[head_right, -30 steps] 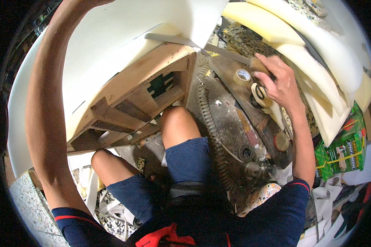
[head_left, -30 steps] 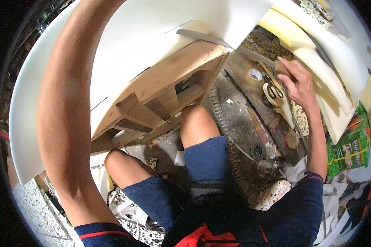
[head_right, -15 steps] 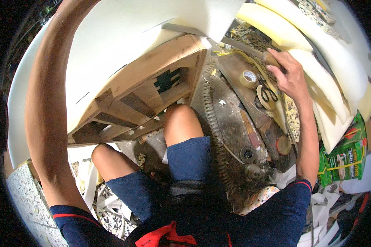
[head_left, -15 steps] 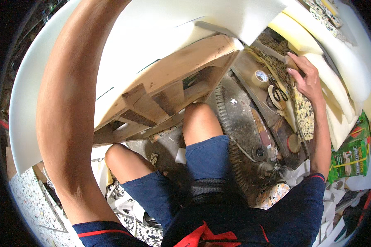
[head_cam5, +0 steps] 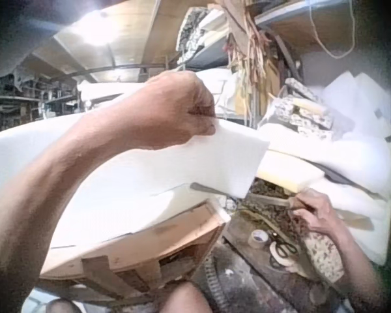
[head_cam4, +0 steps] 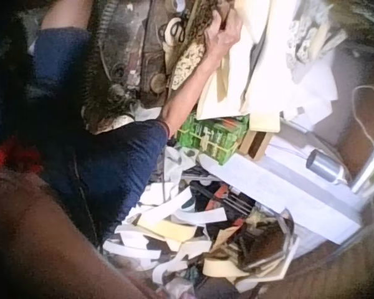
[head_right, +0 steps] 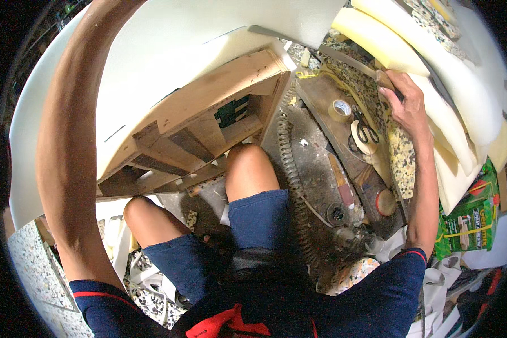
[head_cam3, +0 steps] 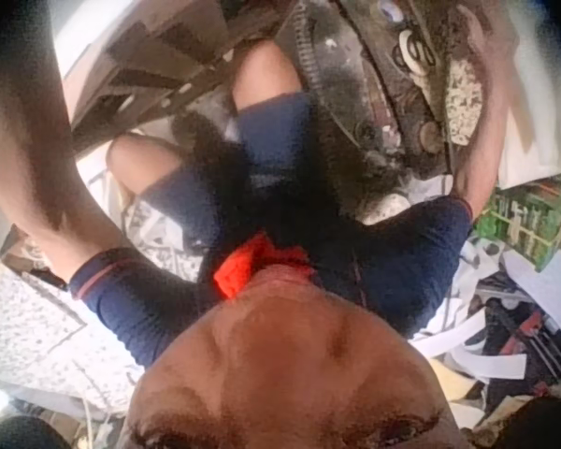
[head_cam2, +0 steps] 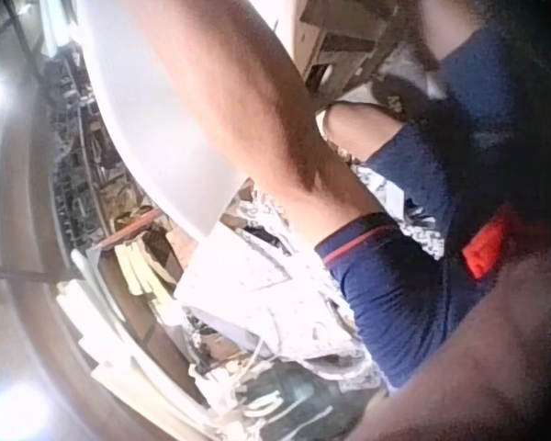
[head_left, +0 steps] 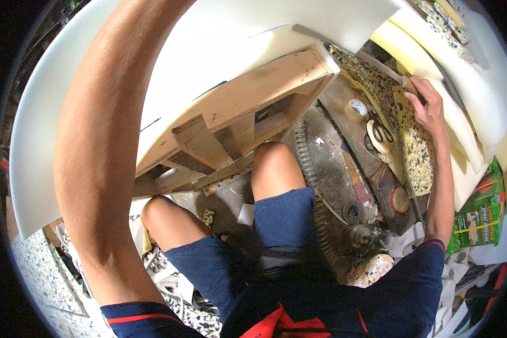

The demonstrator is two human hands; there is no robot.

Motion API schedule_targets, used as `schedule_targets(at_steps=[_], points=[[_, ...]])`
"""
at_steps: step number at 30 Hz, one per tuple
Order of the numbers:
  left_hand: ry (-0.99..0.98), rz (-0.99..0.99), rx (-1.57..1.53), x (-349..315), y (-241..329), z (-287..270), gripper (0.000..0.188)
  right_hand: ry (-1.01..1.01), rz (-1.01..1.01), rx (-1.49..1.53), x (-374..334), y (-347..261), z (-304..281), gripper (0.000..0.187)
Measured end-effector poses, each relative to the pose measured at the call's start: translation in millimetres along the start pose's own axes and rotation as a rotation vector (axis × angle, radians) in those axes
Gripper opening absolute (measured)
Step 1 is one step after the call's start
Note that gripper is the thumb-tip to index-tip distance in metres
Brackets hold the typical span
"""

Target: The person sits on the floor and assembles a curved white foam piece onto a wooden frame. They apply adhesive with a spray gun, press the foam into place, trim excess material with scissors, and smooth the edges by hand.

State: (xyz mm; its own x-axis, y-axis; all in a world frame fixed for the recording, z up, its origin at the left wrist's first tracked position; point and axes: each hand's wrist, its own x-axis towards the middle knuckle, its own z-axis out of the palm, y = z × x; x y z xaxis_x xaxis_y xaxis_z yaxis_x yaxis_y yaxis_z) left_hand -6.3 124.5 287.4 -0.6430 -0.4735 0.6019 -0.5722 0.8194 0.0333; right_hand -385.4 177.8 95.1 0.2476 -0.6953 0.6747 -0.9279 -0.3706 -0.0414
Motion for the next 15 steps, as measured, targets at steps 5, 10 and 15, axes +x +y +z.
schedule_targets(at_steps=[5, 10, 15], points=[[0.019, 0.078, 0.014, 4.3, 1.0, 4.1, 0.016, -0.051, 0.100, 0.020, -3.1, 1.6, 3.1, 0.041], [0.000, 0.005, -0.040, 2.6, -0.4, 1.8, 0.014, -0.022, 0.024, 0.006, -4.0, 3.9, 2.6, 0.040], [0.122, 0.173, -0.004, -7.8, -5.2, 6.4, 0.016, -0.016, 0.123, -0.018, -9.8, 6.9, -1.0, 0.040]])
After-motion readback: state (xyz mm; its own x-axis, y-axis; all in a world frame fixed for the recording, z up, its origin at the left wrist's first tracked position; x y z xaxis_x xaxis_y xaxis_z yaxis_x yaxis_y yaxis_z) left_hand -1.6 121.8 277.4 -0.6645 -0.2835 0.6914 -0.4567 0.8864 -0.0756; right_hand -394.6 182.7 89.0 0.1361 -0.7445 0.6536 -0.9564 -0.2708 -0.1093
